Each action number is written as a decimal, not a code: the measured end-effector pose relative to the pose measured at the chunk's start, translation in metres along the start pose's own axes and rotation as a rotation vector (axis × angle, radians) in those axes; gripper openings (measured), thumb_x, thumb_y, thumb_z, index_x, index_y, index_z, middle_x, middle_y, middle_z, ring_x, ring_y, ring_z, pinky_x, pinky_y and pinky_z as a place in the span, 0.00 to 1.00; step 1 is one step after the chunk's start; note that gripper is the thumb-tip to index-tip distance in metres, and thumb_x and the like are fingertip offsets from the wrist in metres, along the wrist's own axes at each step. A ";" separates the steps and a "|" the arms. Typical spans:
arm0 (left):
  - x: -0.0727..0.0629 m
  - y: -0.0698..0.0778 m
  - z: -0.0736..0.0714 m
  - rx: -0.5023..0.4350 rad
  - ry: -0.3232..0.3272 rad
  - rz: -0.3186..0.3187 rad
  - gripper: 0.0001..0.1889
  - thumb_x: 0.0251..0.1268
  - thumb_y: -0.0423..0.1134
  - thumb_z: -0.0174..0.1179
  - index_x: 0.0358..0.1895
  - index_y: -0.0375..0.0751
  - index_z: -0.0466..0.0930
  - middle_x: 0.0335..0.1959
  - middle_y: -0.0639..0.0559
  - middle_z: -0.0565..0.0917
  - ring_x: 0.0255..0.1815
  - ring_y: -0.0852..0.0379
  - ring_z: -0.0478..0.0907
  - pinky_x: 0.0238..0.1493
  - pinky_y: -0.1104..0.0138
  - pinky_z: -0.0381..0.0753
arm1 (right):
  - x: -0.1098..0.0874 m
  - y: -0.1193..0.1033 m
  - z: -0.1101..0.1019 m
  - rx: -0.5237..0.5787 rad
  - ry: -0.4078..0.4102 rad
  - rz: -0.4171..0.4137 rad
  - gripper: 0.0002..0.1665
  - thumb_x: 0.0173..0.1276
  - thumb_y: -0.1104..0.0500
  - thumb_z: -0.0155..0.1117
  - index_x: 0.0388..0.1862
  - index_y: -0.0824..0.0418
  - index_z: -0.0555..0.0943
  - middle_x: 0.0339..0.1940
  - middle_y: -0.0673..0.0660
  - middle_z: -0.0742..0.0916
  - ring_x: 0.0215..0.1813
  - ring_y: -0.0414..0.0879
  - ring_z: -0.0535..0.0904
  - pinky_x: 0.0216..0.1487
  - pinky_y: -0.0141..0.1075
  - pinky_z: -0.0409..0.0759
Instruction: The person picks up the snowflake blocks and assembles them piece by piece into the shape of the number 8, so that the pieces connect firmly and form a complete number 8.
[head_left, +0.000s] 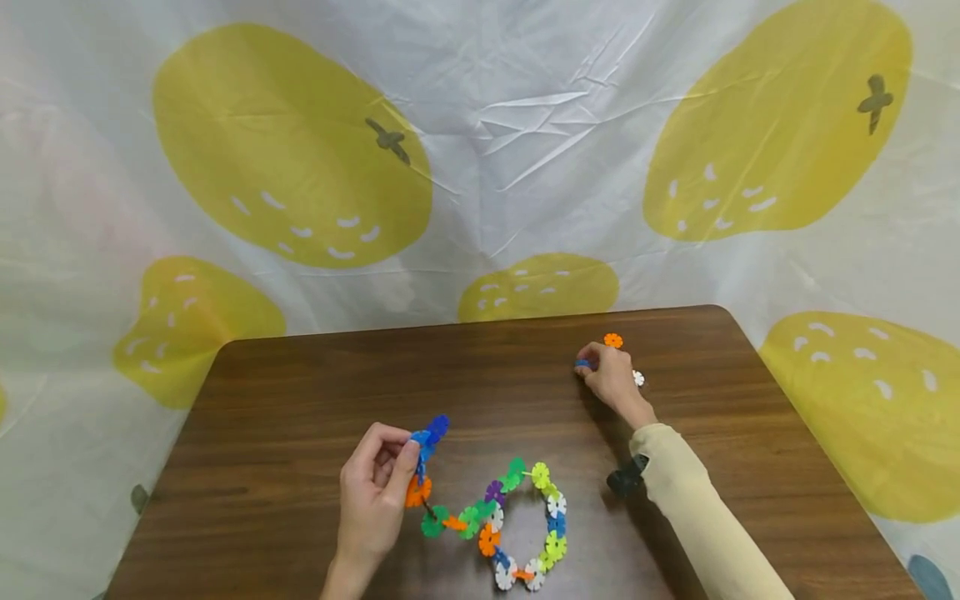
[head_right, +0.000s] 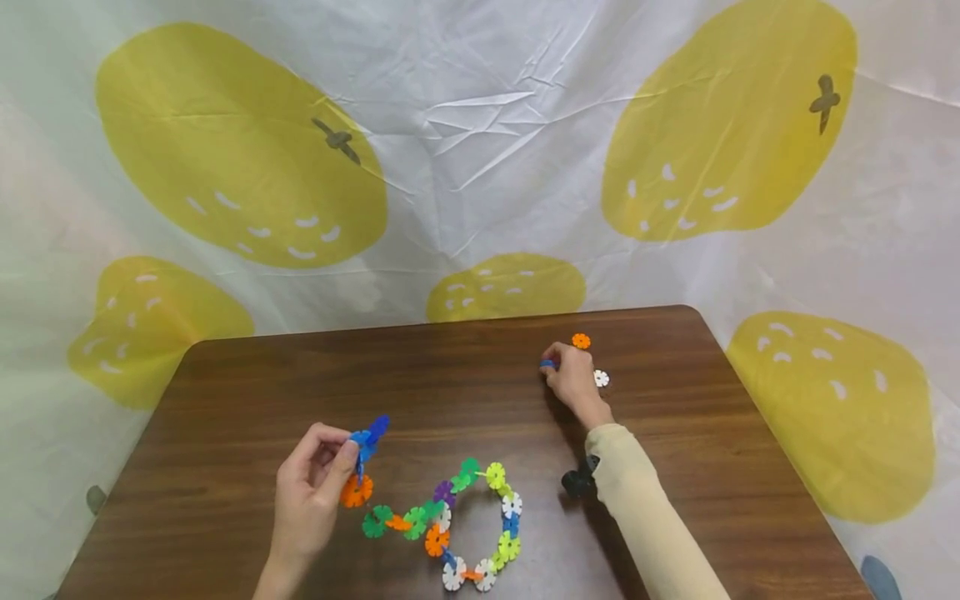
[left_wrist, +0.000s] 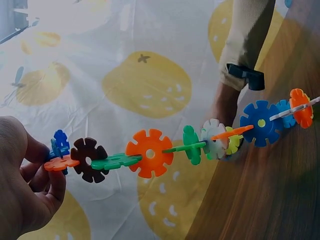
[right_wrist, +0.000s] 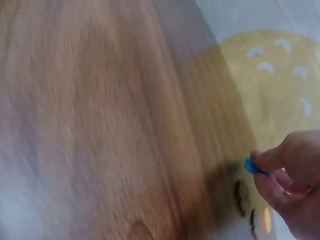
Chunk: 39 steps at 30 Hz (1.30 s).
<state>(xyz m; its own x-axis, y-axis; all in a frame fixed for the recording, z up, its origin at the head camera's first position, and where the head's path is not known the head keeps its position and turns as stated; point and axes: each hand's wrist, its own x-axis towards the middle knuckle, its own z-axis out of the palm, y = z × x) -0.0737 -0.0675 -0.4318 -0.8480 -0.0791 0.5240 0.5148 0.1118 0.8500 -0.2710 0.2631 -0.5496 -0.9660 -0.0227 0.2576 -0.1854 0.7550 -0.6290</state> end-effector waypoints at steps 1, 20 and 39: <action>0.000 0.000 0.000 -0.004 -0.002 0.000 0.00 0.69 0.20 0.56 0.38 0.23 0.76 0.25 0.43 0.74 0.20 0.63 0.72 0.16 0.72 0.72 | -0.002 -0.004 -0.001 0.023 -0.006 -0.005 0.07 0.62 0.67 0.72 0.40 0.65 0.85 0.35 0.62 0.90 0.39 0.56 0.86 0.44 0.50 0.84; 0.000 -0.001 0.004 0.037 -0.003 0.036 0.05 0.66 0.18 0.57 0.38 0.28 0.78 0.25 0.42 0.73 0.20 0.63 0.71 0.15 0.73 0.71 | -0.054 -0.128 -0.041 0.735 -0.117 -0.107 0.10 0.66 0.69 0.70 0.46 0.71 0.84 0.36 0.70 0.89 0.33 0.43 0.90 0.37 0.35 0.89; -0.001 0.002 0.006 0.058 -0.011 0.055 0.05 0.66 0.18 0.58 0.38 0.29 0.79 0.29 0.43 0.75 0.24 0.64 0.73 0.18 0.74 0.74 | -0.087 -0.190 -0.038 0.959 -0.224 -0.344 0.08 0.70 0.67 0.67 0.46 0.68 0.86 0.41 0.67 0.89 0.38 0.45 0.89 0.41 0.39 0.89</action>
<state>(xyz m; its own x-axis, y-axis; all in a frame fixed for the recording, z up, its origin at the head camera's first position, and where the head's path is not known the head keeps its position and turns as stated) -0.0722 -0.0615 -0.4307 -0.8204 -0.0604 0.5686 0.5525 0.1727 0.8154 -0.1445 0.1463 -0.4252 -0.8270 -0.3332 0.4527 -0.4276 -0.1499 -0.8914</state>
